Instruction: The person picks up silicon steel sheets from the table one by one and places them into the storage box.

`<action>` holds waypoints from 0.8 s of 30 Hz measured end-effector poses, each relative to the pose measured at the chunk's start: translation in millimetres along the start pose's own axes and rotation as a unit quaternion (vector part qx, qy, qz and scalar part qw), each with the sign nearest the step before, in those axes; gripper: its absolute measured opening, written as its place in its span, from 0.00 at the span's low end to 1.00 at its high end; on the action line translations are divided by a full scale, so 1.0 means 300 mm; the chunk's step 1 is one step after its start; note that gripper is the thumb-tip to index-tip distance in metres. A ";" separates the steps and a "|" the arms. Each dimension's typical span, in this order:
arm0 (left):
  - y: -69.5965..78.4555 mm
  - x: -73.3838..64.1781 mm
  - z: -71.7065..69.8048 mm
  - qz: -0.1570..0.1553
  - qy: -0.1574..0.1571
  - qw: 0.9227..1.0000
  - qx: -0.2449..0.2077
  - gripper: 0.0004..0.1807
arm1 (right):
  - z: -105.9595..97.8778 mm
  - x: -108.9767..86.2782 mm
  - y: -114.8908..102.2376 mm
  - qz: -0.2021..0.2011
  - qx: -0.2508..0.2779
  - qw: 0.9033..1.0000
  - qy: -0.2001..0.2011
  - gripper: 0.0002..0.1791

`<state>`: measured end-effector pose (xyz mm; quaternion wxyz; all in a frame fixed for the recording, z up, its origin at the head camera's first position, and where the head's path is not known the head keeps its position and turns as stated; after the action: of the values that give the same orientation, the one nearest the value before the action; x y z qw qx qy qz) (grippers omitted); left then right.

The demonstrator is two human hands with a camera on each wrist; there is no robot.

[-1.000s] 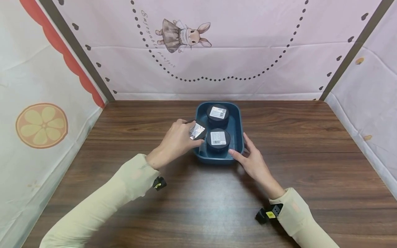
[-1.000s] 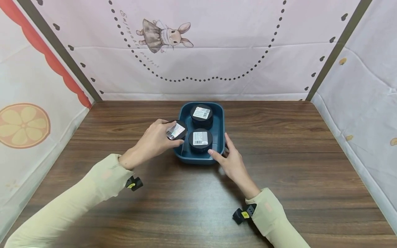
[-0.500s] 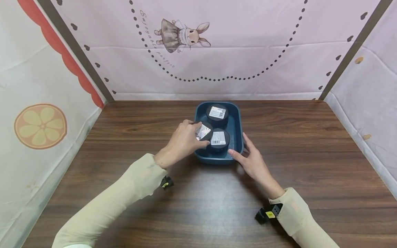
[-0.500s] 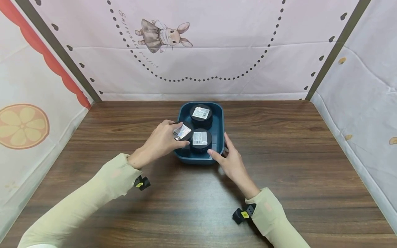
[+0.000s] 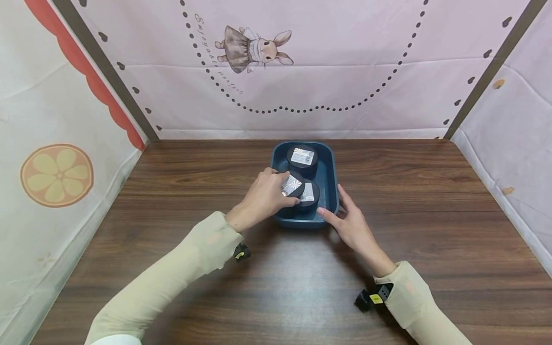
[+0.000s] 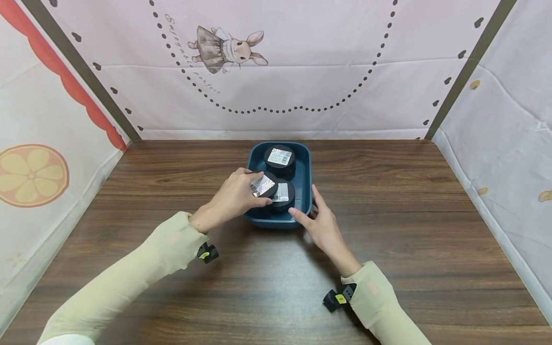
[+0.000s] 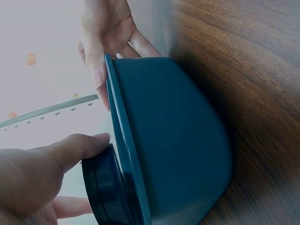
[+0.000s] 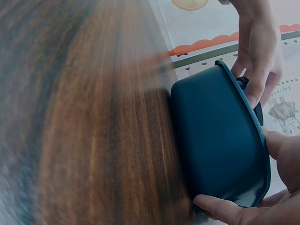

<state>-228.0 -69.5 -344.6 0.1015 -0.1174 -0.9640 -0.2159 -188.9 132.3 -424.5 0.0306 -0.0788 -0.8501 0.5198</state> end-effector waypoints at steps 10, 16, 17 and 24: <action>0.029 0.020 0.022 0.013 -0.002 1.000 0.012 0.41 | 0.000 0.001 0.000 -0.003 0.000 1.000 0.000 0.50; 0.045 0.024 0.039 0.021 -0.007 1.000 0.013 0.41 | -0.001 -0.002 -0.003 -0.005 0.005 1.000 -0.005 0.50; 0.047 0.025 0.041 0.023 -0.007 1.000 0.012 0.41 | -0.002 -0.002 -0.003 -0.005 0.006 1.000 -0.005 0.50; 0.053 0.029 0.052 0.018 -0.019 1.000 -0.002 0.42 | -0.002 -0.002 -0.001 0.000 0.003 1.000 -0.005 0.50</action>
<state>-234.2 -46.9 -350.1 0.0868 -0.1390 -0.9630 -0.2138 -188.2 132.6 -423.8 0.0260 -0.0763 -0.8487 0.5227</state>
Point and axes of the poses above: each hand's wrist, its own x-axis towards the middle knuckle, its own z-axis out of the palm, y = z × x, the point moved 4 cm from there along x, towards the middle knuckle, and after that the axes turned 15 degrees about y, right-handed, at the moved point
